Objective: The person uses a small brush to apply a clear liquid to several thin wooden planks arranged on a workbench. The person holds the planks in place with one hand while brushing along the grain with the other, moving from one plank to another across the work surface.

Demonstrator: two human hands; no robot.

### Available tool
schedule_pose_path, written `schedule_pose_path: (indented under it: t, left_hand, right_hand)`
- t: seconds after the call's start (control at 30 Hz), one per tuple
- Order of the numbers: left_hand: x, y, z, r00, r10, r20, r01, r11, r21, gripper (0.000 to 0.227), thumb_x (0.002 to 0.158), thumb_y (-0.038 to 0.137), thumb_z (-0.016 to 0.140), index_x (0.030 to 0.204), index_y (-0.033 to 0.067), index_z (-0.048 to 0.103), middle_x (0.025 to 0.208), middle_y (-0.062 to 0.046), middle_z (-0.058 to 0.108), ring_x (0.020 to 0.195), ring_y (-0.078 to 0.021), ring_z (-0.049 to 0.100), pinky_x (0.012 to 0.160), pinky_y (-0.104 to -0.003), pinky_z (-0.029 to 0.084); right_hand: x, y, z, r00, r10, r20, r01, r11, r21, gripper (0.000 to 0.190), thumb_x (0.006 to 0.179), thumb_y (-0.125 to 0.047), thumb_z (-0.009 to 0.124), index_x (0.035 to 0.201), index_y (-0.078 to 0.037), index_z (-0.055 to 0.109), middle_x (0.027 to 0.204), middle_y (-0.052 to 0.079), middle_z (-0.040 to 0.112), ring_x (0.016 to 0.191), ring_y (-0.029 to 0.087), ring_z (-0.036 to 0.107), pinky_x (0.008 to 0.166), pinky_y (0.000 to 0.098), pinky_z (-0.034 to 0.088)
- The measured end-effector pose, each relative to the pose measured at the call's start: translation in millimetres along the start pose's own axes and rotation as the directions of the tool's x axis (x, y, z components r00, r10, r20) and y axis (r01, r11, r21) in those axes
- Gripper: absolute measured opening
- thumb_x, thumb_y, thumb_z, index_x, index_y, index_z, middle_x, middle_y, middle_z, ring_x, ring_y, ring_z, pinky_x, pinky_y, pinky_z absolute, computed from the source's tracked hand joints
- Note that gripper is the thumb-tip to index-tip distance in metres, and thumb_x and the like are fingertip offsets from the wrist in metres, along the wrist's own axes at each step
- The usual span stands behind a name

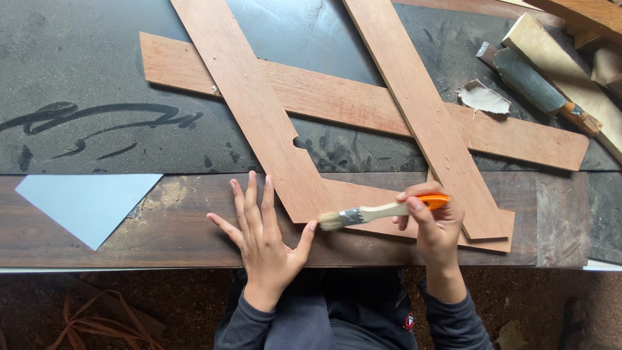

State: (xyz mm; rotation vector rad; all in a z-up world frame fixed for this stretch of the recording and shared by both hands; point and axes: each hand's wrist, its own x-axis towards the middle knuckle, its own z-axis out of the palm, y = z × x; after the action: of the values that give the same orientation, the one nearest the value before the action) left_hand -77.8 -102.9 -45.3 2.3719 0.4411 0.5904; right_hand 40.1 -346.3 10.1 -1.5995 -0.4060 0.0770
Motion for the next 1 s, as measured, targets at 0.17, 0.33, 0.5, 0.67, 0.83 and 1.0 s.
schedule_pose_path:
  t: [0.17, 0.33, 0.5, 0.67, 0.83, 1.0]
  left_hand:
    - [0, 3, -6, 1.0, -0.012, 0.025, 0.013, 1.0, -0.02, 0.098, 0.083, 0.053, 0.071, 0.158, 0.0024, 0.032, 0.168, -0.021, 0.024, 0.159, -0.0417, 0.005, 0.114, -0.075, -0.018]
    - [1, 3, -6, 0.999, -0.023, 0.026, 0.024, 1.0, -0.015, 0.098, 0.083, 0.052, 0.071, 0.158, 0.0036, 0.033, 0.168, -0.02, 0.024, 0.159, -0.0415, 0.005, 0.114, -0.075, -0.018]
    - [2, 4, -5, 1.0, -0.019, 0.024, 0.019, 1.0, -0.008, 0.099, 0.082, 0.054, 0.071, 0.159, 0.0043, 0.033, 0.168, -0.021, 0.024, 0.158, -0.042, 0.004, 0.113, -0.074, -0.019]
    - [1, 3, -5, 1.0, -0.016, 0.022, 0.016, 1.0, -0.011, 0.1, 0.081, 0.055, 0.072, 0.158, 0.0043, 0.033, 0.168, -0.021, 0.024, 0.158, -0.0423, 0.004, 0.113, -0.075, -0.019]
    - [1, 3, -5, 1.0, -0.024, 0.019, 0.024, 1.0, -0.003, 0.099, 0.081, 0.055, 0.071, 0.159, 0.0049, 0.034, 0.168, -0.021, 0.025, 0.159, -0.0424, 0.005, 0.114, -0.074, -0.019]
    - [1, 4, -5, 1.0, -0.026, 0.016, 0.026, 1.0, -0.001, 0.098, 0.082, 0.055, 0.07, 0.159, 0.0055, 0.034, 0.168, -0.021, 0.025, 0.159, -0.043, 0.005, 0.113, -0.074, -0.019]
  right_hand:
    - [-4, 4, -5, 0.998, -0.019, -0.055, 0.019, 1.0, 0.0, 0.016, 0.105, -0.015, 0.066, 0.105, 0.001, 0.066, 0.094, 0.012, 0.069, 0.07, 0.014, 0.066, 0.058, 0.0245, 0.053]
    - [5, 12, -4, 0.984, -0.154, -0.093, 0.146, 0.986, -0.087, 0.02, 0.108, -0.019, 0.065, 0.112, 0.0, 0.066, 0.088, 0.01, 0.069, 0.065, 0.014, 0.066, 0.062, 0.0264, 0.055]
    - [3, 13, 0, 0.983, -0.147, -0.107, 0.154, 0.986, 0.06, 0.017, 0.107, -0.019, 0.065, 0.107, -0.002, 0.067, 0.09, 0.009, 0.069, 0.067, 0.014, 0.065, 0.057, 0.0245, 0.055]
    - [2, 10, 11, 0.996, -0.067, -0.061, 0.068, 0.998, 0.006, 0.016, 0.106, -0.017, 0.066, 0.106, -0.001, 0.066, 0.092, 0.009, 0.068, 0.068, 0.011, 0.063, 0.058, 0.0235, 0.053]
    - [14, 6, 23, 0.982, -0.147, -0.119, 0.14, 0.988, -0.068, 0.019, 0.107, -0.019, 0.065, 0.113, -0.001, 0.066, 0.089, 0.008, 0.068, 0.072, 0.012, 0.065, 0.063, 0.0237, 0.053]
    - [17, 2, 23, 0.977, -0.147, -0.154, 0.147, 0.989, -0.01, 0.017, 0.108, -0.02, 0.065, 0.108, -0.003, 0.066, 0.091, 0.008, 0.068, 0.068, 0.012, 0.063, 0.059, 0.0239, 0.054]
